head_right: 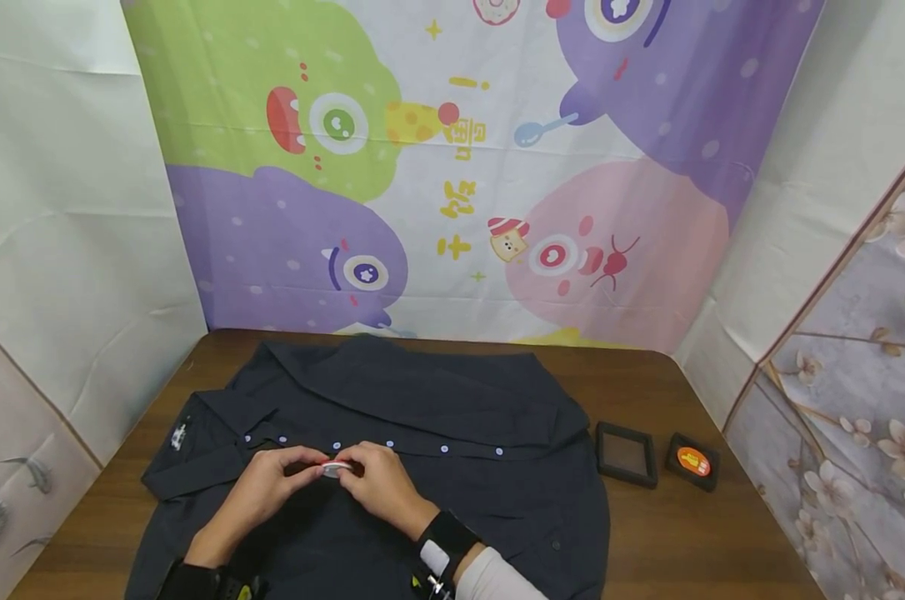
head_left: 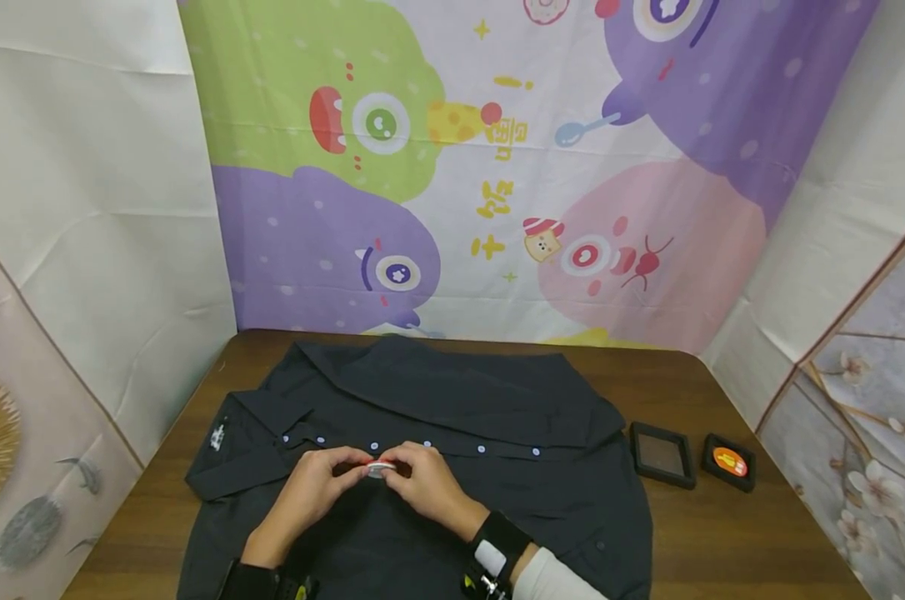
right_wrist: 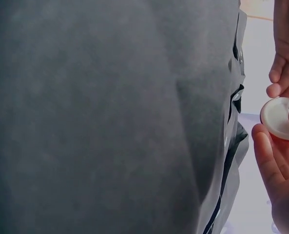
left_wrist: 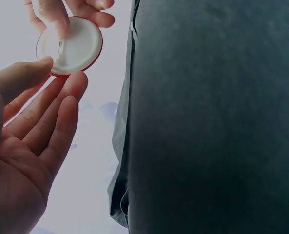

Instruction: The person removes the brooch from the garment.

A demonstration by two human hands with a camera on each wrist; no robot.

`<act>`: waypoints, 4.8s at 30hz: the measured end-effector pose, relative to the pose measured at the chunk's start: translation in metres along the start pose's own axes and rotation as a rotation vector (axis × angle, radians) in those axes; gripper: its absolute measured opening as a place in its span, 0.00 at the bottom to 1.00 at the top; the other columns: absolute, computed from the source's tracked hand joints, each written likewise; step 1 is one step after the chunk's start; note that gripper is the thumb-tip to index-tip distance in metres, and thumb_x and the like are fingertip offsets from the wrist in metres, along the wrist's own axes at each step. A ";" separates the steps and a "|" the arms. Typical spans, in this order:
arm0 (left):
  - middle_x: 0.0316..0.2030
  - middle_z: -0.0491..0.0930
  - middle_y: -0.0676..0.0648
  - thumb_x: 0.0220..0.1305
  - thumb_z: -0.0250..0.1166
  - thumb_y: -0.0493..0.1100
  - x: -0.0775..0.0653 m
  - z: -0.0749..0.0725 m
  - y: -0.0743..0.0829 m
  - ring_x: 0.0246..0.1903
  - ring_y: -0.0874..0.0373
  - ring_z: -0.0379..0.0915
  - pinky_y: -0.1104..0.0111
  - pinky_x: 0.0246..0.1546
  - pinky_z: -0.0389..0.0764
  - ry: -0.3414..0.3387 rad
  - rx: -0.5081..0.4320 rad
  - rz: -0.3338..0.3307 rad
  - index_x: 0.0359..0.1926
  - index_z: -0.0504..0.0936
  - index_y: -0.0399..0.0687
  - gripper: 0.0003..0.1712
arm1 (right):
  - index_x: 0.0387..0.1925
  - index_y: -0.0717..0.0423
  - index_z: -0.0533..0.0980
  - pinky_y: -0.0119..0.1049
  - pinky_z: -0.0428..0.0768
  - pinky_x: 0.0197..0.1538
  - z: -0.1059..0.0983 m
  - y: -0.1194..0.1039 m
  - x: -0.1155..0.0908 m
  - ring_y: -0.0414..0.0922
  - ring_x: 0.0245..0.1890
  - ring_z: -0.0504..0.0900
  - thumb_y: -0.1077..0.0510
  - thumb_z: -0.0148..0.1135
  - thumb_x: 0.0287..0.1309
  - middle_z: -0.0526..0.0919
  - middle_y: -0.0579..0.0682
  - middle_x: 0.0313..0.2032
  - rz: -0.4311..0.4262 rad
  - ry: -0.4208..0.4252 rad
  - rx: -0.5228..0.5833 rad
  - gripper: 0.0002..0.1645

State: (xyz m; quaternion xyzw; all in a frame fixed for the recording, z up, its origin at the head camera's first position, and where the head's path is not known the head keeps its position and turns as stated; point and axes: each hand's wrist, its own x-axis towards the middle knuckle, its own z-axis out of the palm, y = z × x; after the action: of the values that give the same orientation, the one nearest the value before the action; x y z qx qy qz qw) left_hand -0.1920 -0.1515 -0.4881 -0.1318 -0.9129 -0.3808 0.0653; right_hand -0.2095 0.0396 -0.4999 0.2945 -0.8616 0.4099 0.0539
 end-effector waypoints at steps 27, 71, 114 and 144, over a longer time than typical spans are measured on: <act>0.33 0.87 0.53 0.55 0.72 0.37 -0.001 0.002 -0.005 0.33 0.64 0.81 0.73 0.34 0.80 0.013 -0.047 -0.019 0.33 0.88 0.51 0.05 | 0.38 0.56 0.84 0.19 0.75 0.32 0.000 0.004 0.000 0.27 0.27 0.73 0.58 0.68 0.57 0.83 0.50 0.30 0.034 -0.066 0.115 0.08; 0.31 0.87 0.56 0.54 0.73 0.38 -0.002 0.004 -0.005 0.34 0.66 0.81 0.71 0.37 0.81 -0.006 -0.021 0.089 0.31 0.88 0.54 0.05 | 0.36 0.56 0.84 0.22 0.78 0.36 -0.005 0.009 -0.001 0.28 0.30 0.77 0.53 0.65 0.61 0.86 0.51 0.33 0.068 -0.109 0.195 0.10; 0.38 0.87 0.53 0.53 0.73 0.36 0.001 -0.003 -0.002 0.41 0.57 0.83 0.68 0.41 0.83 -0.056 0.001 0.096 0.38 0.88 0.51 0.10 | 0.39 0.56 0.84 0.22 0.78 0.37 -0.011 0.008 0.012 0.31 0.31 0.81 0.56 0.73 0.52 0.86 0.51 0.36 0.116 -0.213 0.233 0.12; 0.44 0.86 0.49 0.55 0.72 0.44 -0.002 0.001 0.001 0.46 0.51 0.82 0.53 0.49 0.80 -0.102 0.058 -0.034 0.45 0.87 0.47 0.15 | 0.38 0.51 0.84 0.27 0.77 0.45 -0.013 0.003 0.002 0.39 0.42 0.79 0.56 0.75 0.50 0.84 0.46 0.41 -0.035 -0.125 -0.016 0.12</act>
State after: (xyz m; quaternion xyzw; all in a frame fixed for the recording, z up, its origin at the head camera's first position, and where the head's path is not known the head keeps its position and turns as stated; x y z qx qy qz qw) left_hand -0.1898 -0.1512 -0.4885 -0.1334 -0.9279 -0.3479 0.0162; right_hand -0.2147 0.0503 -0.4927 0.3342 -0.8612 0.3829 0.0095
